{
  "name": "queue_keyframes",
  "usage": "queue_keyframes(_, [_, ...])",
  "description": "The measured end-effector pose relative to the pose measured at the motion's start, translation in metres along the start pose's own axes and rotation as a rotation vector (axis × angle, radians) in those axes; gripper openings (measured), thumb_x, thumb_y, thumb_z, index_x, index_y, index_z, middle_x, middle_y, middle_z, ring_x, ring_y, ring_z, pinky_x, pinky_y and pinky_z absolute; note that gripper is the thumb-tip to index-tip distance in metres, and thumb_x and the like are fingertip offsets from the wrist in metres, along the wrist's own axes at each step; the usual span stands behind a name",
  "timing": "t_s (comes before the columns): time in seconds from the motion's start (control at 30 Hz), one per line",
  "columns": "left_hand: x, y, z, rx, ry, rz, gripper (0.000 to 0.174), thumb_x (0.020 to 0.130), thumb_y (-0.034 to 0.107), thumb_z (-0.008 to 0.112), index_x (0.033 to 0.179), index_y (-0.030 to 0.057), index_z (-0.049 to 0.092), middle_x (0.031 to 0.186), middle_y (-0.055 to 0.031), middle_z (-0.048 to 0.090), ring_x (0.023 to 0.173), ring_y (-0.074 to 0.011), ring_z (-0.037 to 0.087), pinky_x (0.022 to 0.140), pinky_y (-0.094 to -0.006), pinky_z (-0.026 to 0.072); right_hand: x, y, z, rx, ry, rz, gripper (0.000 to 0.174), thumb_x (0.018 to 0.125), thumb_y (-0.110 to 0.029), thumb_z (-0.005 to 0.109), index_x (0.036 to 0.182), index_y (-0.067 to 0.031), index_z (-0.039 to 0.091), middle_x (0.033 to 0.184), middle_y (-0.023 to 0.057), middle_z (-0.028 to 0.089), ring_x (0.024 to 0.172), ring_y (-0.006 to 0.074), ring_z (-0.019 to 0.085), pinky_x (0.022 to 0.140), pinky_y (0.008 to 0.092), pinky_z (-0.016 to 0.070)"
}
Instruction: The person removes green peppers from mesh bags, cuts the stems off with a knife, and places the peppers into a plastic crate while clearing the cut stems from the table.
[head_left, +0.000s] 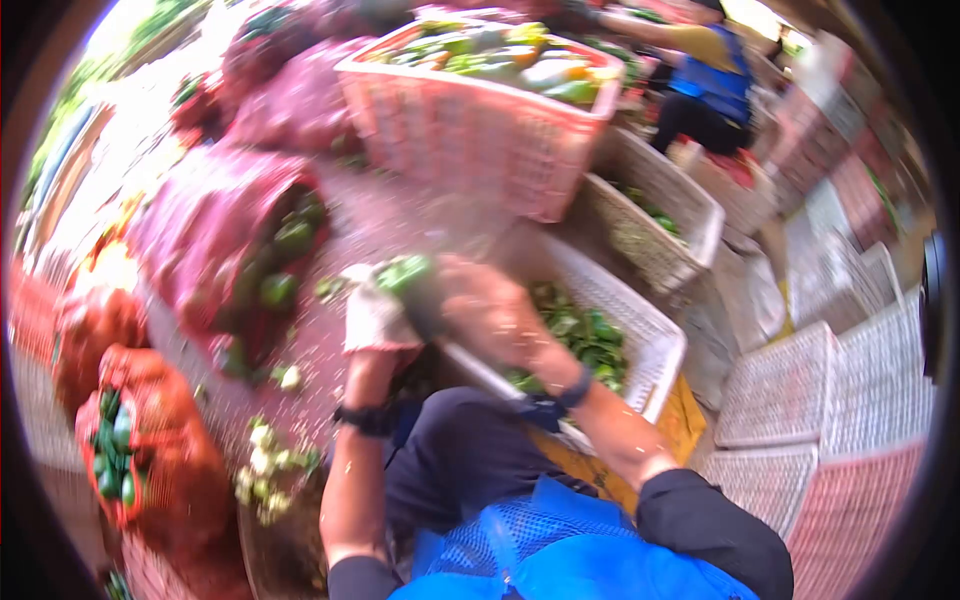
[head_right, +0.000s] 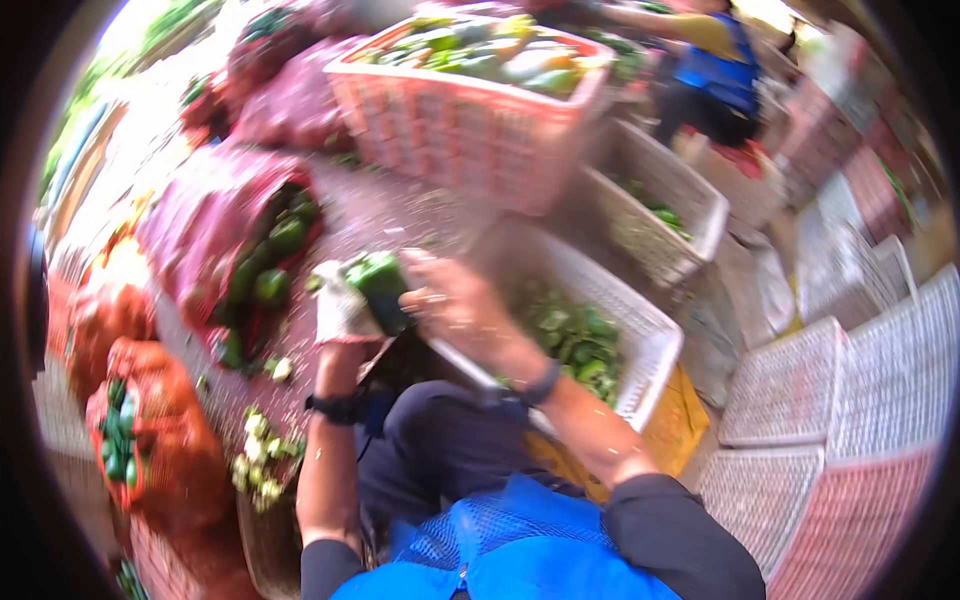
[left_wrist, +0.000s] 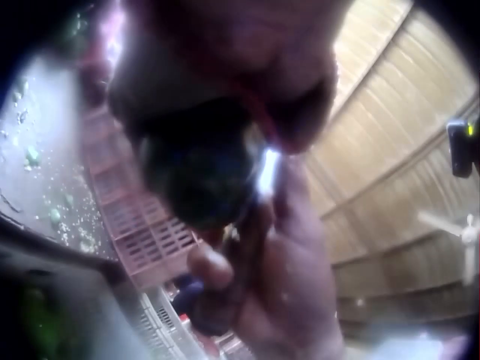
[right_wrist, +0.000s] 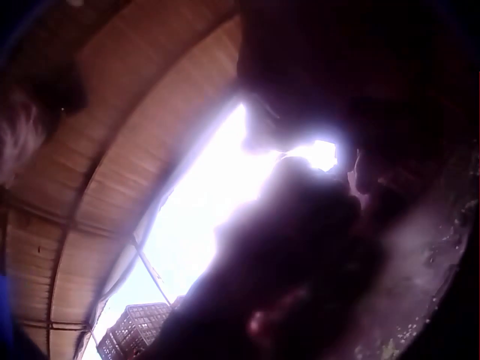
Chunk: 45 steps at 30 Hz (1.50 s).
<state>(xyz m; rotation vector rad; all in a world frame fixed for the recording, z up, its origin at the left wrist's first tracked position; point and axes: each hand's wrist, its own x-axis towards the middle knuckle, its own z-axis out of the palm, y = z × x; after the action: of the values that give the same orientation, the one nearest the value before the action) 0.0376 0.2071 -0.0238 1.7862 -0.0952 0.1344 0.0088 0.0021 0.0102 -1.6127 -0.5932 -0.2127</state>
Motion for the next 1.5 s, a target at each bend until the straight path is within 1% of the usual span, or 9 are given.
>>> queue_keyframes(0.07, [-0.024, 0.068, 0.014, 0.638, 0.119, 0.294, 0.067, 0.102, 0.065, 0.032, 0.117, 0.0077, 0.062, 0.101, -0.0078, 0.068, 0.088, -0.0243, 0.066, 0.079, -0.04, 0.0553, 0.014, -0.018, 0.003, -0.247, -0.066, -0.041, 0.064, 0.09, -0.031, 0.075, 0.141, 0.0023, 0.052, 0.134, 0.0247, 0.058, 0.122, 0.0362, 0.06, 0.106, 0.0412, 0.046])
queue_keyframes(0.17, [0.002, 0.034, 0.036, -0.529, 0.268, -0.251, 0.067, 0.103, 0.064, 0.028, 0.116, 0.0077, 0.062, 0.103, -0.0099, 0.068, 0.089, -0.0264, 0.066, 0.08, -0.0409, 0.0567, 0.012, -0.015, -0.001, -0.15, -0.031, -0.005, 0.064, 0.086, -0.03, 0.079, 0.137, 0.0005, 0.055, 0.129, 0.0228, 0.062, 0.122, 0.0334, 0.06, 0.104, 0.0418, 0.0473])
queue_keyframes(0.2, [-0.004, 0.041, 0.037, -0.567, 0.228, -0.268, 0.032, 0.105, 0.023, 0.038, 0.12, 0.0056, 0.06, 0.105, -0.0126, 0.066, 0.095, -0.0233, 0.067, 0.081, -0.0353, 0.0575, 0.011, -0.017, -0.004, -0.111, -0.031, 0.006, 0.062, 0.085, -0.028, 0.08, 0.135, 0.0008, 0.057, 0.13, 0.0217, 0.063, 0.123, 0.031, 0.06, 0.104, 0.0422, 0.0469])
queue_keyframes(0.53, [-0.009, 0.041, 0.046, 0.194, 0.046, -0.018, 0.079, 0.048, 0.021, 0.095, 0.114, 0.0022, 0.058, 0.099, -0.0092, 0.069, 0.086, -0.0195, 0.069, 0.079, -0.0332, 0.0577, 0.003, -0.025, -0.029, -0.117, -0.048, -0.047, 0.046, 0.088, -0.021, 0.077, 0.125, 0.0001, 0.06, 0.113, 0.0179, 0.066, 0.107, 0.028, 0.065, 0.093, 0.0384, 0.0507])
queue_keyframes(0.7, [-0.006, 0.036, 0.055, 0.248, 0.044, -0.004, 0.036, 0.078, 0.013, 0.08, 0.105, 0.0008, 0.059, 0.089, -0.0049, 0.07, 0.078, -0.0144, 0.069, 0.068, -0.0306, 0.058, 0.001, -0.023, -0.033, -0.003, -0.017, -0.01, 0.035, 0.089, -0.014, 0.076, 0.118, 0.0002, 0.064, 0.098, 0.0131, 0.07, 0.095, 0.0167, 0.065, 0.085, 0.0332, 0.0502])
queue_keyframes(0.73, [-0.009, 0.049, 0.047, 0.919, -0.088, 0.534, 0.025, 0.083, 0.013, 0.077, 0.097, -0.0003, 0.061, 0.087, -0.0046, 0.069, 0.071, -0.0129, 0.067, 0.06, -0.0286, 0.0555, 0.001, -0.034, -0.036, 0.073, -0.038, 0.098, 0.032, 0.09, -0.013, 0.074, 0.118, -0.0004, 0.064, 0.091, 0.0068, 0.068, 0.086, 0.0112, 0.06, 0.079, 0.0305, 0.0496])
queue_keyframes(0.8, [0.008, 0.02, 0.059, -0.504, -0.072, -0.216, 0.034, 0.097, 0.034, 0.053, 0.096, 0.0028, 0.065, 0.089, -0.0101, 0.069, 0.076, -0.024, 0.068, 0.066, -0.0376, 0.0563, 0.0, -0.016, -0.034, 0.144, 0.005, 0.028, 0.028, 0.092, -0.011, 0.071, 0.117, -0.0016, 0.063, 0.086, 0.0006, 0.064, 0.08, 0.0058, 0.055, 0.071, 0.0274, 0.0477])
queue_keyframes(1.1, [0.021, 0.023, 0.058, -0.682, 0.093, -0.107, 0.001, 0.093, 0.002, 0.062, 0.094, 0.0013, 0.062, 0.076, -0.0054, 0.062, 0.062, -0.0144, 0.06, 0.053, -0.0291, 0.0493, -0.001, -0.002, -0.028, 0.296, 0.325, 0.132, 0.022, 0.096, -0.013, 0.07, 0.116, -0.0042, 0.065, 0.089, -0.0034, 0.065, 0.082, 0.004, 0.056, 0.073, 0.0242, 0.0482])
queue_keyframes(1.5, [-0.005, 0.09, 0.041, -0.561, -0.18, -0.629, 0.075, 0.1, 0.07, 0.03, 0.103, 0.0068, 0.07, 0.074, -0.0063, 0.066, 0.054, -0.0204, 0.059, 0.051, -0.0349, 0.0494, -0.022, -0.03, -0.087, -0.421, 0.101, 0.035, 0.056, 0.078, -0.027, 0.087, 0.123, -0.0033, 0.066, 0.127, 0.0171, 0.062, 0.101, 0.0286, 0.066, 0.09, 0.0373, 0.0552])
